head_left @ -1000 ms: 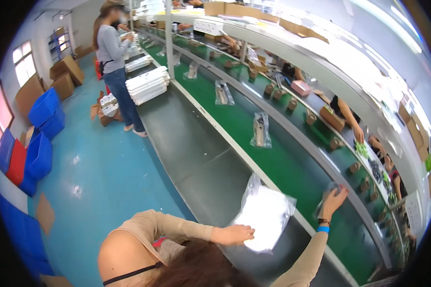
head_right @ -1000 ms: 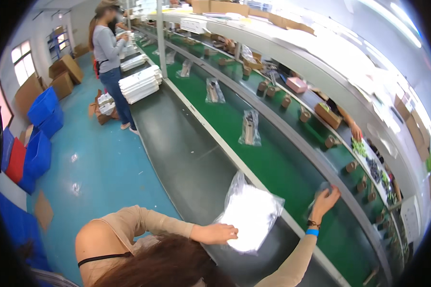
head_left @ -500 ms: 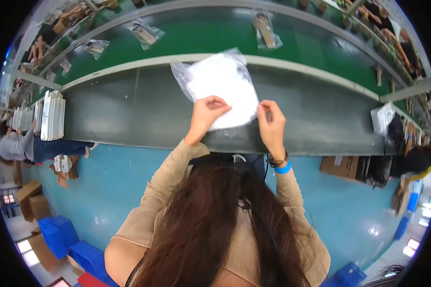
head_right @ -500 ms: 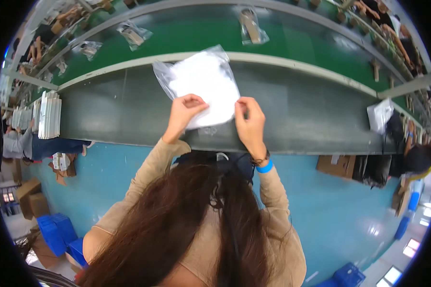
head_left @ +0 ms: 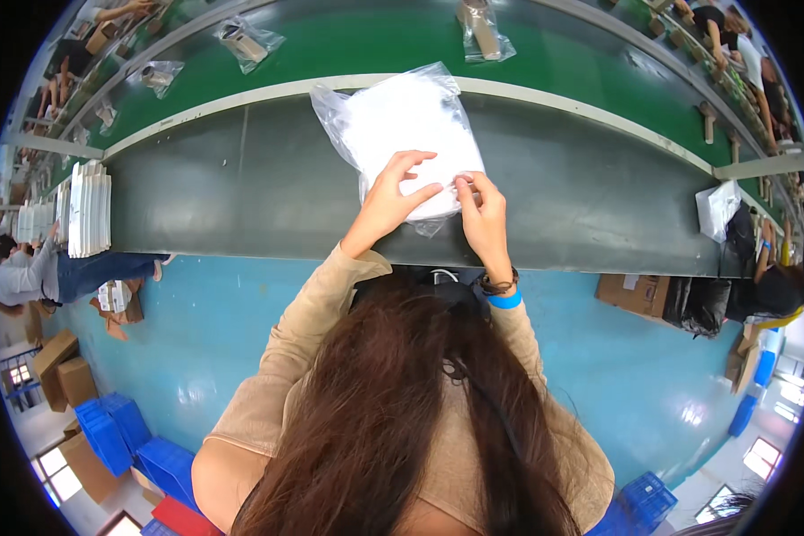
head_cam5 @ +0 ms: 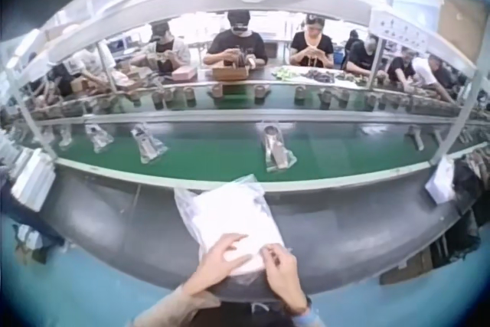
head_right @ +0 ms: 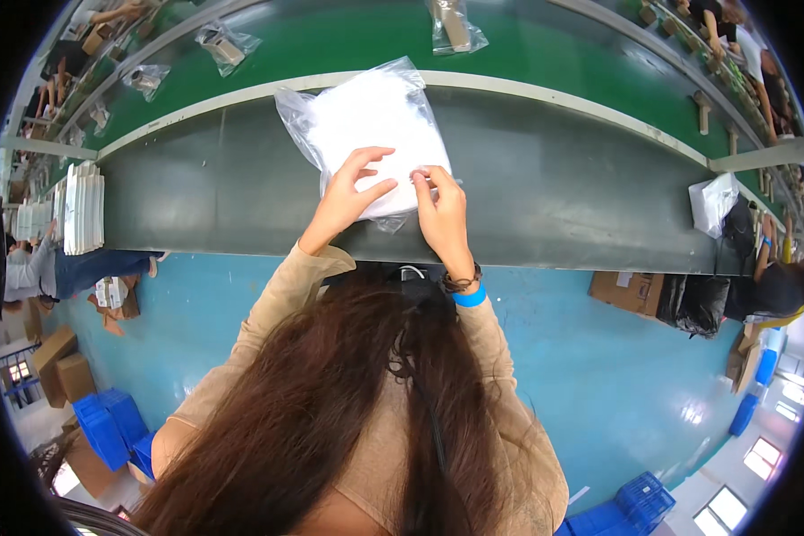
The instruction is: Packing handheld fans into plastic bags on an assembly line.
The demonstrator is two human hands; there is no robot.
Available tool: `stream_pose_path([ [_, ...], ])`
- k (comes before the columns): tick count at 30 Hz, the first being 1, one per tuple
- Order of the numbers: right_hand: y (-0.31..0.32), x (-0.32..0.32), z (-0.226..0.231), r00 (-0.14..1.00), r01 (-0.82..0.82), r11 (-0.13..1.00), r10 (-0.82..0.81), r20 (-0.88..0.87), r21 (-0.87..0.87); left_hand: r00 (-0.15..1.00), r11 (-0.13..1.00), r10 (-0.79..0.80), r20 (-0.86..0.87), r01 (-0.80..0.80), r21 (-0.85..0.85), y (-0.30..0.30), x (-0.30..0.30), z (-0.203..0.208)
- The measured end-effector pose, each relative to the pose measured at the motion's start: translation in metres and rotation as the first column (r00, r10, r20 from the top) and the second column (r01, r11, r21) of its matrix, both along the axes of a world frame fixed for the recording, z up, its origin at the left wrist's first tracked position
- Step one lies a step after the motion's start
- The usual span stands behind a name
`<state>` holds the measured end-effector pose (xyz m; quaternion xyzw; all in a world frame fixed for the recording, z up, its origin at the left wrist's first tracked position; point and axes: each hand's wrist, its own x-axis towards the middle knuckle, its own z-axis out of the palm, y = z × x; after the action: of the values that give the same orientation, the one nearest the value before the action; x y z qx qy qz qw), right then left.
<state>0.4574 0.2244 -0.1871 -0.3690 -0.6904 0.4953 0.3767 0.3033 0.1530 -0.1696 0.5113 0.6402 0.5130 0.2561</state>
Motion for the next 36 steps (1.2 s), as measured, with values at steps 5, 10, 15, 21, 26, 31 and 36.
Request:
stream_pose_path([
  [5, 0.016, 0.013, -0.001, 0.994, -0.106, 0.994, 0.106, 0.004, -0.027, 0.966, 0.982, -0.187, -0.178, 0.188, -0.011, 0.012, -0.008, -0.006],
  [10, 0.022, 0.019, -0.003, 0.998, 0.052, 0.997, -0.054, 0.031, 0.060, 0.984, 0.968, -0.137, -0.115, 0.108, -0.224, 0.011, 0.006, 0.025],
  [15, 0.056, 0.049, 0.000, 0.983, 0.182, 0.982, -0.184, 0.028, 0.058, 0.871, 0.974, -0.020, -0.491, -0.093, -0.205, 0.002, 0.013, 0.033],
  [21, 0.186, 0.146, 0.004, 0.880, 0.394, 0.838, -0.463, 0.111, 0.377, 0.564, 0.978, 0.033, -0.825, -0.189, -0.090, 0.000, 0.034, 0.019],
  [26, 0.290, 0.215, -0.012, 0.715, 0.508, 0.736, -0.650, 0.258, 0.447, 0.672, 0.971, -0.173, -0.720, -0.007, -0.240, 0.006, 0.049, -0.001],
  [31, 0.402, 0.279, -0.028, 0.529, 0.425, 0.522, -0.806, 0.265, 0.739, 0.722, 0.956, -0.073, -0.688, -0.144, -0.254, 0.015, 0.039, -0.011],
  [36, 0.502, 0.342, -0.039, 0.126, 0.333, 0.351, -0.937, 0.327, 0.875, 0.606, 0.942, 0.052, -0.794, -0.293, -0.162, 0.033, 0.035, -0.009],
])
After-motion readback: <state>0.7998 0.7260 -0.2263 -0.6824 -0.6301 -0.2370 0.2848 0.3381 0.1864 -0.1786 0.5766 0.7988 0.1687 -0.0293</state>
